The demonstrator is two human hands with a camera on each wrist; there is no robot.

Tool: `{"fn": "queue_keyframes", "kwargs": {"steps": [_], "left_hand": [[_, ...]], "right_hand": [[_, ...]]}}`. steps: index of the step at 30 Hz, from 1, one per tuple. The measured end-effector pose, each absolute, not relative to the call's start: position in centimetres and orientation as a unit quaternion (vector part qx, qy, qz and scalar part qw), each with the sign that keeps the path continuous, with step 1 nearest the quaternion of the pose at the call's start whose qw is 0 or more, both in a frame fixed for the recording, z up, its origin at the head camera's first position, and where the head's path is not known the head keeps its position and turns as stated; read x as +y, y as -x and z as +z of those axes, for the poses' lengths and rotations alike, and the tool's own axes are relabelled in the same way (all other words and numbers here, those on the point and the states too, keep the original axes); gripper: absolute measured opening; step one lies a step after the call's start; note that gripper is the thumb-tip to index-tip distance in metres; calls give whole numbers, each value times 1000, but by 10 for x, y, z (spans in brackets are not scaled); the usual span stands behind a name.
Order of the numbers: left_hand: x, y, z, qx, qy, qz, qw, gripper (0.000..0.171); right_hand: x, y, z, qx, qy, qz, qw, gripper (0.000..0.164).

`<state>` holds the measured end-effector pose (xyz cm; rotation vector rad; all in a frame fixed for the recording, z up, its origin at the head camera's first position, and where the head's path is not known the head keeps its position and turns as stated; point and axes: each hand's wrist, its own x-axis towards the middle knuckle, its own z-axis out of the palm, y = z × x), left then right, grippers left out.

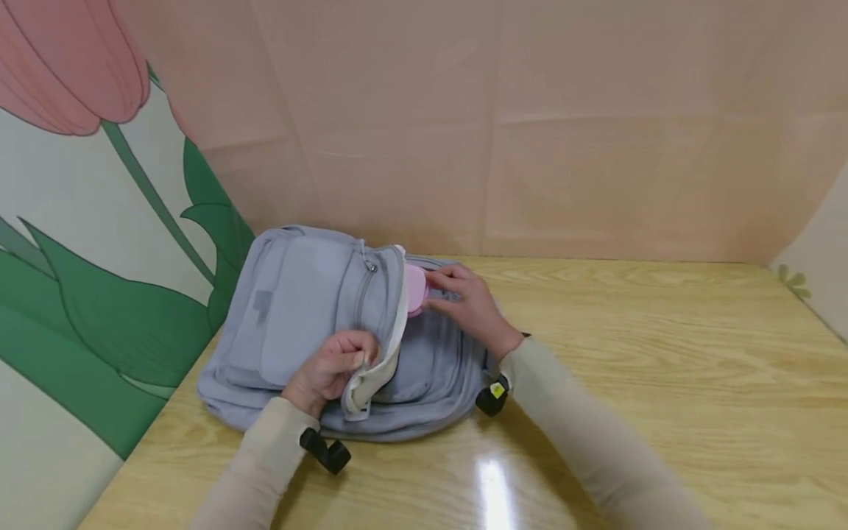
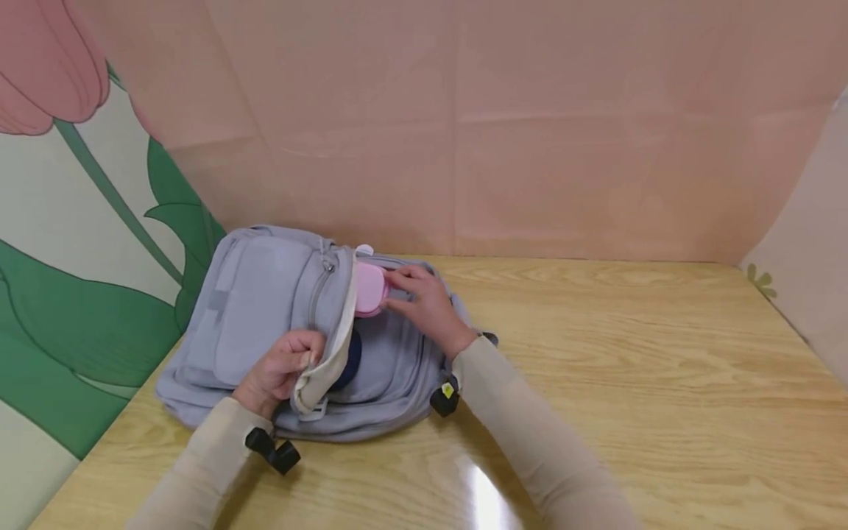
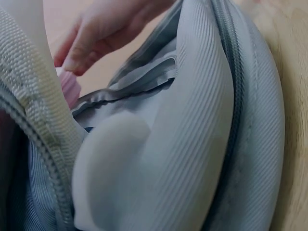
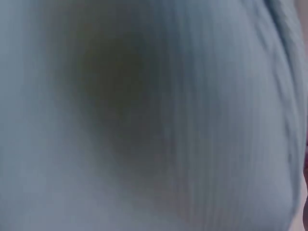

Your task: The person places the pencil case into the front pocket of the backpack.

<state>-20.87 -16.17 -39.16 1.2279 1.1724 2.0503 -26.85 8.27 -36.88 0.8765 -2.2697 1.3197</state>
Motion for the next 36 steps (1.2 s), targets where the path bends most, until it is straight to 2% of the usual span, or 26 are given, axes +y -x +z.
{"fn": "queue_keyframes", "kwargs": {"steps": [10, 21, 30, 36], "left_hand": [[-164, 208, -390, 440, -454, 737, 238, 12], [-166, 210, -389, 451, -459, 726, 241, 13], [-166, 214, -389, 457, -446, 737, 222, 13], [-164, 217, -386, 451, -448, 748, 191, 14]], "right_hand": [[66, 267, -370, -798, -289, 501, 168, 43], [54, 266, -369, -793, -278, 511, 181, 40], [48, 269, -369, -800, -248, 525, 149, 41], [44, 274, -373, -786, -223, 558, 146, 42]]}}
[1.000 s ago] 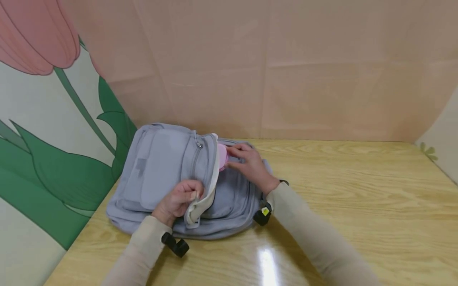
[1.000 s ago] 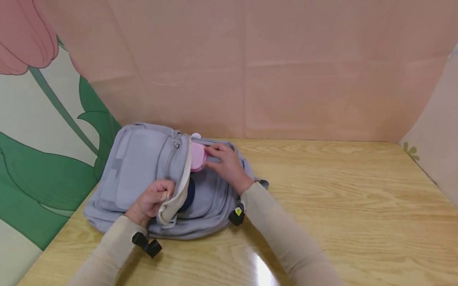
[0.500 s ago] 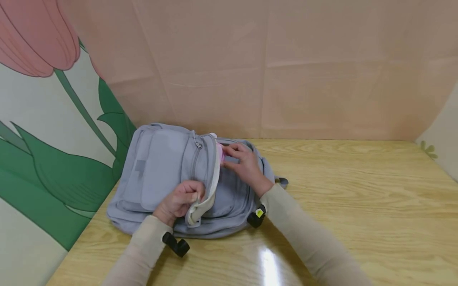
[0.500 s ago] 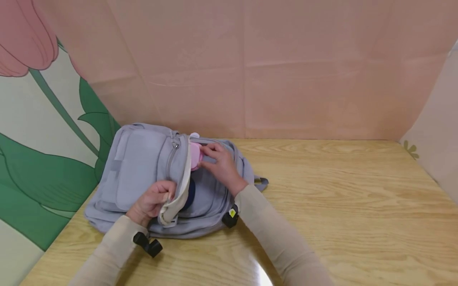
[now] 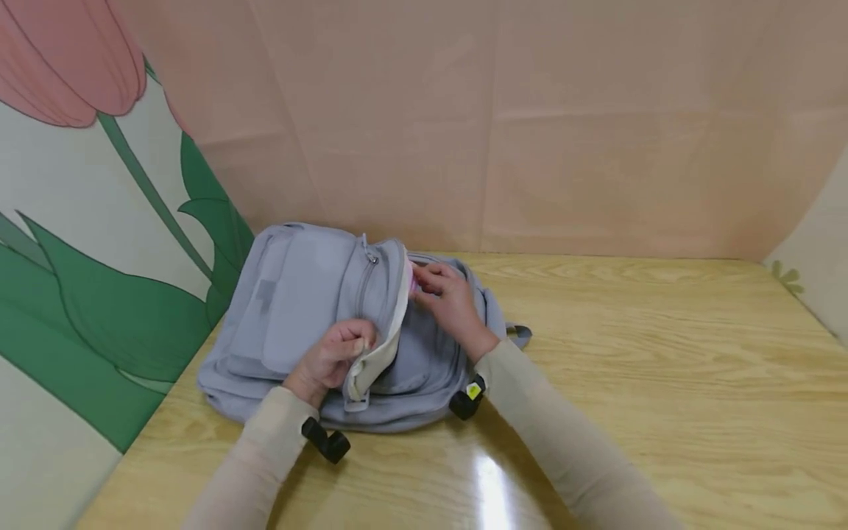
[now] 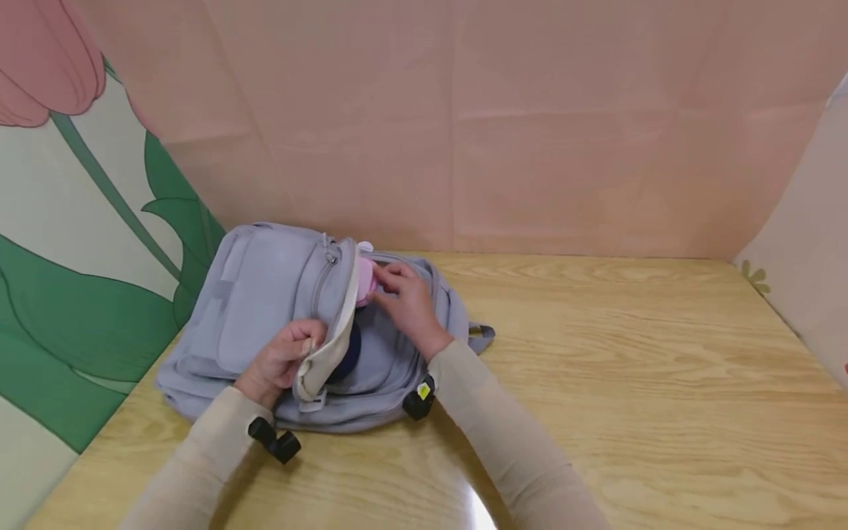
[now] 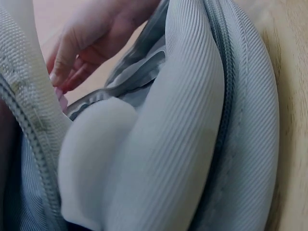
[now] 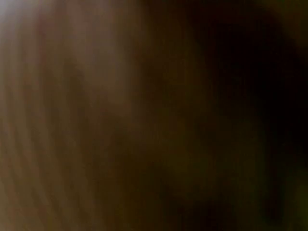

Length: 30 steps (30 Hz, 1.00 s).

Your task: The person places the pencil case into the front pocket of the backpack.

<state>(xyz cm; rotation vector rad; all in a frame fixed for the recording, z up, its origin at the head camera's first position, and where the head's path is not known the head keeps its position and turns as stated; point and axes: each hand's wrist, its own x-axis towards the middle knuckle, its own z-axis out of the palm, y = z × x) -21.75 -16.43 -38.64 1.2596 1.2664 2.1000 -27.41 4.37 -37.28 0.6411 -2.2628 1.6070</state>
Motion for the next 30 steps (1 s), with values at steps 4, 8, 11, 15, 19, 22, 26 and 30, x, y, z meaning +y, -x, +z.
{"fn": "queue_keyframes", "kwargs": {"steps": [4, 8, 11, 15, 19, 22, 26, 30], "left_hand": [[-161, 220, -385, 449, -444, 754, 179, 14], [-157, 221, -387, 451, -433, 763, 162, 14], [-150, 218, -390, 460, -414, 772, 143, 14], [-137, 210, -390, 501, -383, 769, 105, 13], [-127, 200, -386, 587, -328, 738, 55, 11], [-121, 193, -381, 666, -291, 687, 18, 16], [-109, 188, -383, 773, -288, 563, -56, 12], [-99, 185, -389, 856, -313, 377, -166, 6]], "right_hand": [[42, 277, -375, -777, -211, 573, 153, 41], [44, 278, -376, -775, -206, 579, 147, 39], [52, 273, -376, -784, -190, 576, 131, 39], [74, 263, -371, -785, -151, 589, 118, 42], [100, 251, -364, -771, -106, 615, 126, 45], [117, 242, -360, -764, -82, 627, 128, 45], [136, 228, -358, -765, -69, 626, 132, 46], [149, 215, -358, -784, -83, 600, 135, 46]]}}
